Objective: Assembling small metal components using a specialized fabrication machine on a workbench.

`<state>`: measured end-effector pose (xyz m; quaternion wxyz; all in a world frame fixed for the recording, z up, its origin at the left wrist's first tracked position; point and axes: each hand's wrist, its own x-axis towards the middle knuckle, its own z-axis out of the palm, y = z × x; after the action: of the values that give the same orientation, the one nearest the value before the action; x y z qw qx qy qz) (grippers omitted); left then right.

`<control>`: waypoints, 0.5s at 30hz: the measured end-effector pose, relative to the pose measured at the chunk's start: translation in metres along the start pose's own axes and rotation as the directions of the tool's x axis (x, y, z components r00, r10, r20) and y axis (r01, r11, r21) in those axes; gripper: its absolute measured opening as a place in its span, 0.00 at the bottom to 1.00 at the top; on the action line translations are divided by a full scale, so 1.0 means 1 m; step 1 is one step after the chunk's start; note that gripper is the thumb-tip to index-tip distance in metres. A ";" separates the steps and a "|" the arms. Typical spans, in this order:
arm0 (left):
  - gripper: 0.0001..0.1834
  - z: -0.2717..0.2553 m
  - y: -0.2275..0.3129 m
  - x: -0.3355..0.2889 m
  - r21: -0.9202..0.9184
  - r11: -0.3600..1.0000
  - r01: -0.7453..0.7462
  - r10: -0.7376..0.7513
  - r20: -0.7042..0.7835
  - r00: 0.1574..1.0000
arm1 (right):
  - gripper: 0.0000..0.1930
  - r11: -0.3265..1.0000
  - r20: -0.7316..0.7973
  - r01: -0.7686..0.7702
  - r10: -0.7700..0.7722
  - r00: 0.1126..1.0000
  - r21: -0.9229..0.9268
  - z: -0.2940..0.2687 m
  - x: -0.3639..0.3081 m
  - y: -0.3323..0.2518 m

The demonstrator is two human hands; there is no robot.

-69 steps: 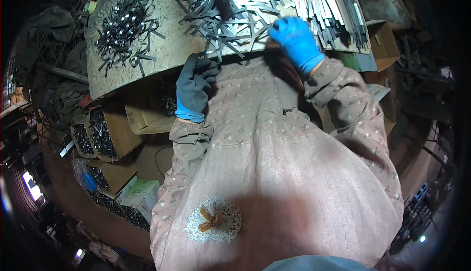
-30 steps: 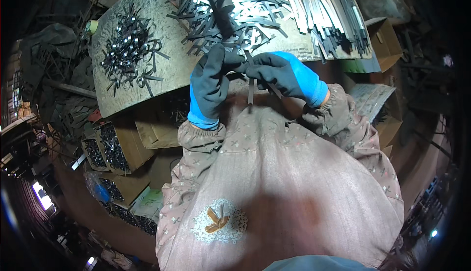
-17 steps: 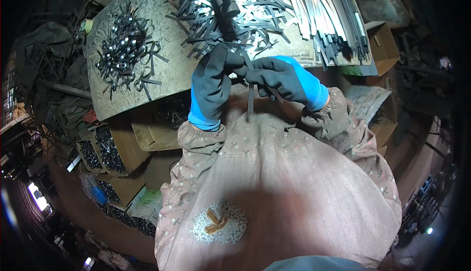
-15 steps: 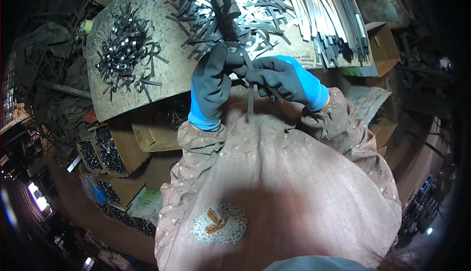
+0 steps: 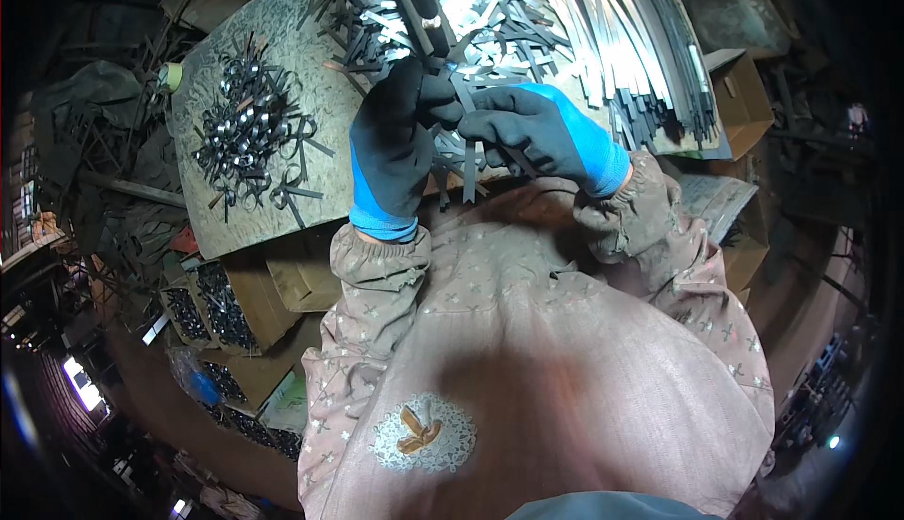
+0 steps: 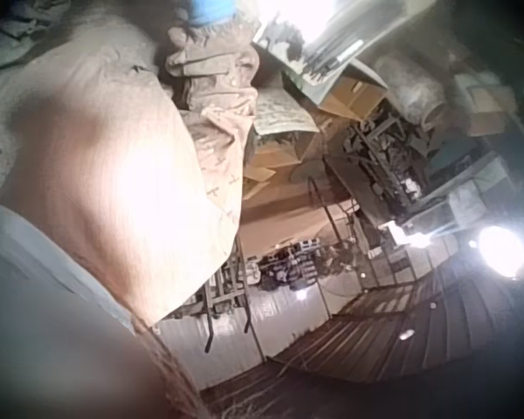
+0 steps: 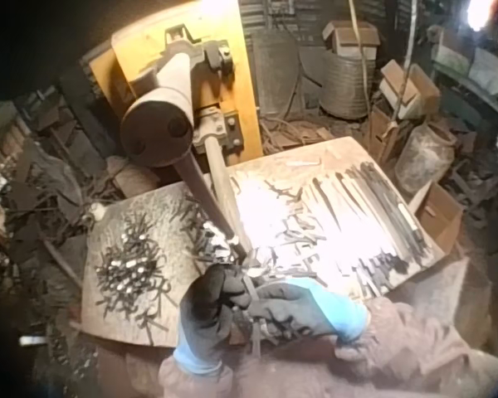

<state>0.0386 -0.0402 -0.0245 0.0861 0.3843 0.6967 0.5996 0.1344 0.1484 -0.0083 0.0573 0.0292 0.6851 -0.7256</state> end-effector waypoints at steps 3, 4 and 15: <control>0.25 0.001 0.009 0.015 0.068 0.994 0.089 -0.091 0.026 0.996 | 0.18 0.981 0.040 0.068 -0.062 0.997 -0.181 -0.012 0.008 0.003; 0.25 0.001 0.004 0.017 0.068 0.994 0.086 -0.088 0.031 0.996 | 0.17 0.999 0.021 0.006 -0.005 1.000 -0.050 -0.014 0.013 0.013; 0.22 -0.012 0.002 0.043 -0.438 0.850 0.291 -0.296 0.059 0.953 | 0.14 0.968 0.114 0.251 -0.251 0.961 0.020 -0.020 0.034 -0.003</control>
<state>0.0032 -0.0222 -0.0049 0.2578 0.2406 0.5931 0.7238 0.0999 0.1667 -0.0111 0.0043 -0.0997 0.6768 -0.7293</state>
